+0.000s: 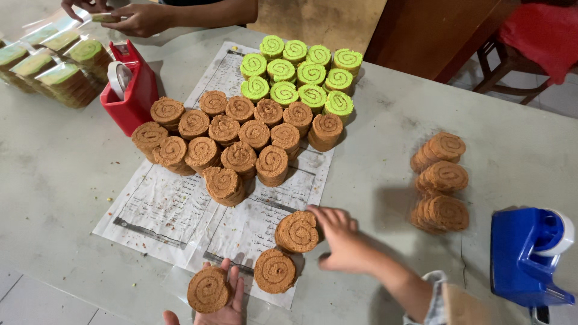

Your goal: The person places a cake roll into a clear plastic container and seals it using adhesive tape from a dispenser.

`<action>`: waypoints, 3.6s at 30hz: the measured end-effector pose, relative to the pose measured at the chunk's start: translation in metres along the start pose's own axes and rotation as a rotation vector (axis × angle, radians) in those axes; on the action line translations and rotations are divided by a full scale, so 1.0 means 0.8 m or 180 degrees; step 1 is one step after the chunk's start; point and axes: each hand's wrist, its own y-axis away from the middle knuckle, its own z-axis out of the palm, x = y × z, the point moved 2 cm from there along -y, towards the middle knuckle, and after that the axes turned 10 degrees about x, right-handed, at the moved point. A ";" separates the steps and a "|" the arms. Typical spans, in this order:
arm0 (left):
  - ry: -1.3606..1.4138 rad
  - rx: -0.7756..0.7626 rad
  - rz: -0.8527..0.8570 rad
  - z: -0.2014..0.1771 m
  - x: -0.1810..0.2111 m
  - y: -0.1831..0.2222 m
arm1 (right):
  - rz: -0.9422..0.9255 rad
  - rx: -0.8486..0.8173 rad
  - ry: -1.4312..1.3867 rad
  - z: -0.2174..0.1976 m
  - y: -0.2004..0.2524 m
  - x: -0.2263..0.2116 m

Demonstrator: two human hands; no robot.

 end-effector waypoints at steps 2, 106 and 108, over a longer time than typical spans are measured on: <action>0.0022 0.0002 0.0005 -0.001 0.001 -0.001 | 0.0357 -0.0459 0.0059 -0.015 -0.012 0.014; 0.0166 0.0451 0.0095 0.016 -0.001 -0.001 | -0.0884 0.2202 0.0278 0.016 -0.004 0.116; 0.0043 0.0573 0.0230 0.017 -0.001 -0.001 | -0.1117 0.2489 0.0278 0.008 0.049 0.125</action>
